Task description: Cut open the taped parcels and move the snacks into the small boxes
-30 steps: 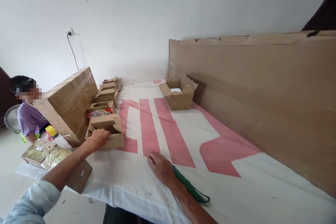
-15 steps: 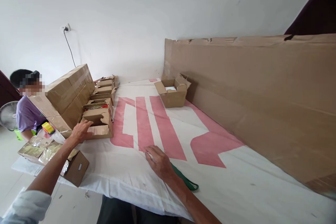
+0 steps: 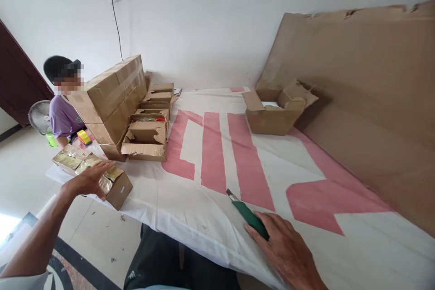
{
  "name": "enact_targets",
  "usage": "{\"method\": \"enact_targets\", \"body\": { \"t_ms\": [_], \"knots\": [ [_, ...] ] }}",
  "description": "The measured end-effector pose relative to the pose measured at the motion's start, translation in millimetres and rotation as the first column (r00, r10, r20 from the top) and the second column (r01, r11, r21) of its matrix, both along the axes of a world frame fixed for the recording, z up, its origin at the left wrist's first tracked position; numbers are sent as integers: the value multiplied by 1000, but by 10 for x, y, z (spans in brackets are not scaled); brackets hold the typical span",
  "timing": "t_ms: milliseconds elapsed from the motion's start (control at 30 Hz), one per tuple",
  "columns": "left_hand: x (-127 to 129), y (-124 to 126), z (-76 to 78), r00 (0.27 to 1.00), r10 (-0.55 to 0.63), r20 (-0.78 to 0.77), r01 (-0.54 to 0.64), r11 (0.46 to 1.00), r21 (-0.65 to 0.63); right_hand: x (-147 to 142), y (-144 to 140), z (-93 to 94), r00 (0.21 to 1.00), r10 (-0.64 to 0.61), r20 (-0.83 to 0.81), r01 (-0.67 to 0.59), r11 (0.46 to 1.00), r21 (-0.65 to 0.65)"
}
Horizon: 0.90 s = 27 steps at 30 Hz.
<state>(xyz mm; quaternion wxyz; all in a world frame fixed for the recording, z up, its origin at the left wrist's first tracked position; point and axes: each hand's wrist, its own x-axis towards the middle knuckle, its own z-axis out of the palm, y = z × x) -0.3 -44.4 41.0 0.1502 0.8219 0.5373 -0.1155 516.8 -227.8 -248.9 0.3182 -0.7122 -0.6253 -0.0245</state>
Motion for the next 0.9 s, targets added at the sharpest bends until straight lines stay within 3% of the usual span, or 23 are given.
{"method": "enact_targets", "body": {
  "t_ms": [167, 300, 467, 600, 800, 900],
  "knots": [
    [78, 58, -53, 986, -91, -138, 89, 996, -21, -92, 1, 84, 999, -41, 33, 42, 999, -20],
    [98, 85, -122, 960, -169, -223, 181, 983, 36, -106, -7, 134, 998, -58, 31, 59, 998, -14],
    [230, 163, -167, 962, -263, -75, 270, 955, 125, -100, -22, 185, 986, -97, -134, 96, 995, -12],
    [719, 68, -296, 950, -308, 52, 293, 937, 192, -170, 7, 263, 906, -164, -391, 162, 986, -39],
    [1950, -433, -613, 920, -336, 203, 266, 914, 306, -385, 157, 539, 651, -123, -749, 116, 991, -62],
    [2043, -476, -554, 858, -349, 378, 218, 913, 346, -435, 171, 667, 561, -71, -825, 62, 997, -45]
  ]
}}
